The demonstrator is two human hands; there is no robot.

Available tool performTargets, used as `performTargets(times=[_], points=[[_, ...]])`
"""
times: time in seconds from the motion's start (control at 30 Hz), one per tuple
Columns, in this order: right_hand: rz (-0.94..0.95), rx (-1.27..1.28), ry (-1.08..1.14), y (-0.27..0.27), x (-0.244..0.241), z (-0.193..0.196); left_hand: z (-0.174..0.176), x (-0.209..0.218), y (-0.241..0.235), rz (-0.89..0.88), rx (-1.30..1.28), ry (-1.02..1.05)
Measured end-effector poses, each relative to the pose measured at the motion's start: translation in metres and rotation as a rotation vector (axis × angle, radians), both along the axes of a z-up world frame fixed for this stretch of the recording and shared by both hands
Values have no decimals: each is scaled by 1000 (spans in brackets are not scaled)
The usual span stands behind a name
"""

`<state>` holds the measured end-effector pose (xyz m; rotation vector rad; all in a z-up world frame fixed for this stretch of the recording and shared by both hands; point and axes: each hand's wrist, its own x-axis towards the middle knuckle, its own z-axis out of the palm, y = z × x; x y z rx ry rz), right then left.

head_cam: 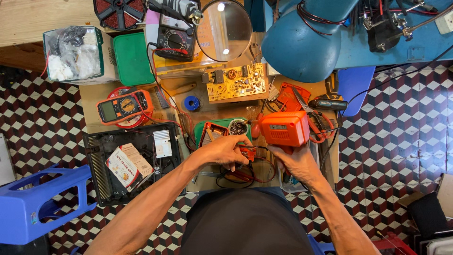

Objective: The person uses a heat gun to apply heat to a small electronic component held in a red plastic housing. They then use pliers to adjust wires and a screwdriver to tighten screws on the component. The person continues to manipulate the component and wires with their hands.

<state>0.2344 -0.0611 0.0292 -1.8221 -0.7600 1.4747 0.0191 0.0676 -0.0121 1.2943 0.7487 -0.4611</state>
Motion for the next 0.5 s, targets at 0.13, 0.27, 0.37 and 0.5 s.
performTargets(times=[0.13,0.27,0.37,0.5], points=[[28,8,-56,-4,3,-6,1,1,1,1,-9,-3],[38,108,-53,-6,4,-14,2,1,2,-7,10,5],[29,90,-49,-7,5,-14,1,0,2,-9,7,-12],[38,-31,-64,-3,4,-10,0,1,3,0,-14,-18]])
